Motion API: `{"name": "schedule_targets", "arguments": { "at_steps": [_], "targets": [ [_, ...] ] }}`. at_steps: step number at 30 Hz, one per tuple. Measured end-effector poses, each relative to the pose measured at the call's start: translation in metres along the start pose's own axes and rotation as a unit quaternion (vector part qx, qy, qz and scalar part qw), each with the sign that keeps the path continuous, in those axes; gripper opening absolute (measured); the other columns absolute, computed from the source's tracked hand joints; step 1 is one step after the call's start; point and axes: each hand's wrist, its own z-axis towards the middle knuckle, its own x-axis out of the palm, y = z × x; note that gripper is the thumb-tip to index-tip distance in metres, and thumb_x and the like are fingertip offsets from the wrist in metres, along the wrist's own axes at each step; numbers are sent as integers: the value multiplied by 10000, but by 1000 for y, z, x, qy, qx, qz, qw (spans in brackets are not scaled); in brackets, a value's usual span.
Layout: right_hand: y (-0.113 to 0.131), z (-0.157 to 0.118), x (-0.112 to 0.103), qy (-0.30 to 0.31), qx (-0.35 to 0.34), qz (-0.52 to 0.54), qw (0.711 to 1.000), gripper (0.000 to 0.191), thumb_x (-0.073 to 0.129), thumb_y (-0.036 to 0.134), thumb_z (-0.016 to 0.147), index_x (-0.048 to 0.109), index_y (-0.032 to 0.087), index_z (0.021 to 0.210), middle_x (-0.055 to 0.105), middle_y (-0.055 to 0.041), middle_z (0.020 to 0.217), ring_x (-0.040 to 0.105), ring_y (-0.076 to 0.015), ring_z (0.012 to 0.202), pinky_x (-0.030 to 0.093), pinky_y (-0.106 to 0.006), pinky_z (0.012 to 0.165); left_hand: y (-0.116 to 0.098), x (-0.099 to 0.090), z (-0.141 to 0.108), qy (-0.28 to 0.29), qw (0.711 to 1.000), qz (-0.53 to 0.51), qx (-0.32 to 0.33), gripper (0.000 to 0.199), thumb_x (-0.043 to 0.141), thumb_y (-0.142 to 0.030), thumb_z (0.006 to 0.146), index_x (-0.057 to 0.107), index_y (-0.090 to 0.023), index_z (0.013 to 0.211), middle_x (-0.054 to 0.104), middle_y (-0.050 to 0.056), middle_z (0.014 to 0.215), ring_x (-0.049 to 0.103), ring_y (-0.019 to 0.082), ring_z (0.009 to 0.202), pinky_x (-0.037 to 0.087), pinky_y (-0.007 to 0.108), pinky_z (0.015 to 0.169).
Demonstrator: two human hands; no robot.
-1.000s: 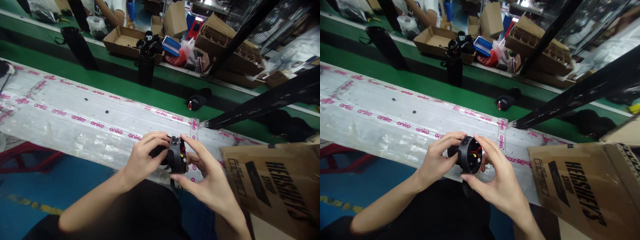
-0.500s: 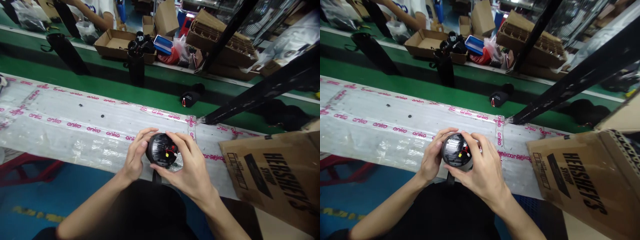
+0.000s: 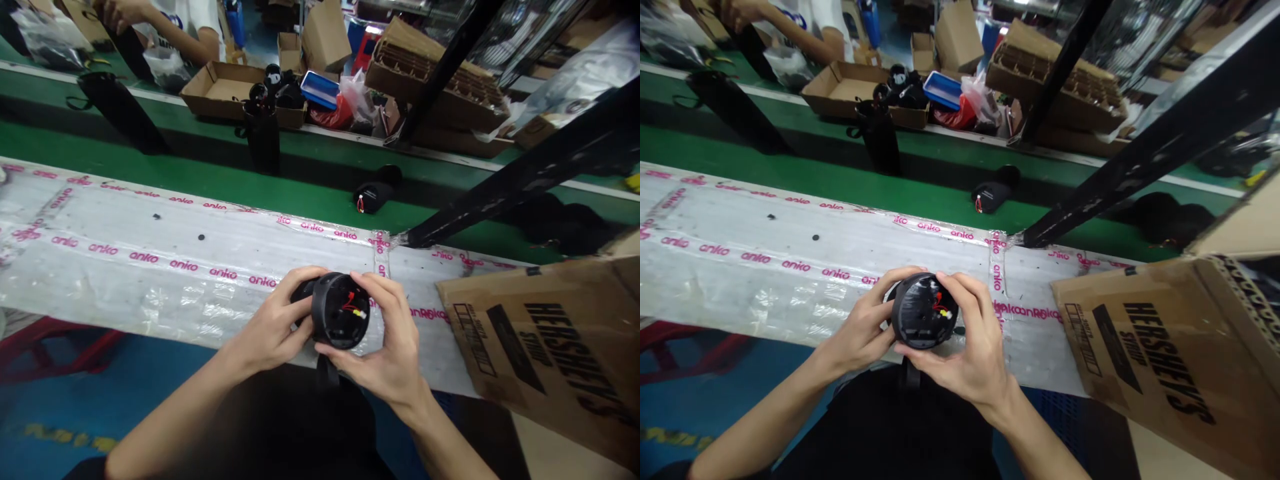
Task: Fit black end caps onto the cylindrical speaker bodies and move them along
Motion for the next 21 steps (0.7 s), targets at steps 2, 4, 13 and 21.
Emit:
{"name": "schedule_targets", "arguments": {
  "at_steps": [2, 4, 13, 21],
  "targets": [
    [0, -2, 3, 8, -17, 8, 1000, 912, 912, 547, 810, 496, 266, 1571, 601, -154, 1384, 624, -365, 1289, 602, -536, 1068, -2, 2, 3, -25, 1000, -11, -12, 302, 582, -134, 1001, 702, -227, 1262, 618, 148, 1435, 606, 306, 1372, 560, 477, 1134],
    [-2, -4, 3, 27, -28, 20, 999, 895, 894, 550, 827, 489, 267, 1574, 605, -153, 1395, 622, -368, 1300, 589, -552, 1085, -5, 2, 7, -32, 998, -28, -48, 271, 630, -121, 981, 728, -230, 1209, 650, 128, 1391, 639, 286, 1326, 585, 430, 1086],
    [-5, -4, 3, 3, 5, 24, 1000, 857, 911, 511, 815, 512, 284, 1539, 607, -147, 1379, 632, -373, 1291, 591, -573, 1081, -11, -2, 24, -3, 989, -58, -139, 346, 691, -42, 877, 791, -238, 1143, 682, 113, 1386, 642, 296, 1345, 566, 452, 1127],
    [-4, 0, 11, 23, 0, 7, 1000, 889, 888, 490, 853, 444, 310, 1602, 592, -142, 1416, 610, -369, 1300, 558, -565, 1091, 1, 8, 14, -74, 972, -160, -157, 254, 708, -259, 951, 775, -233, 1194, 700, 100, 1332, 669, 283, 1265, 556, 404, 1105]
  ]
}}
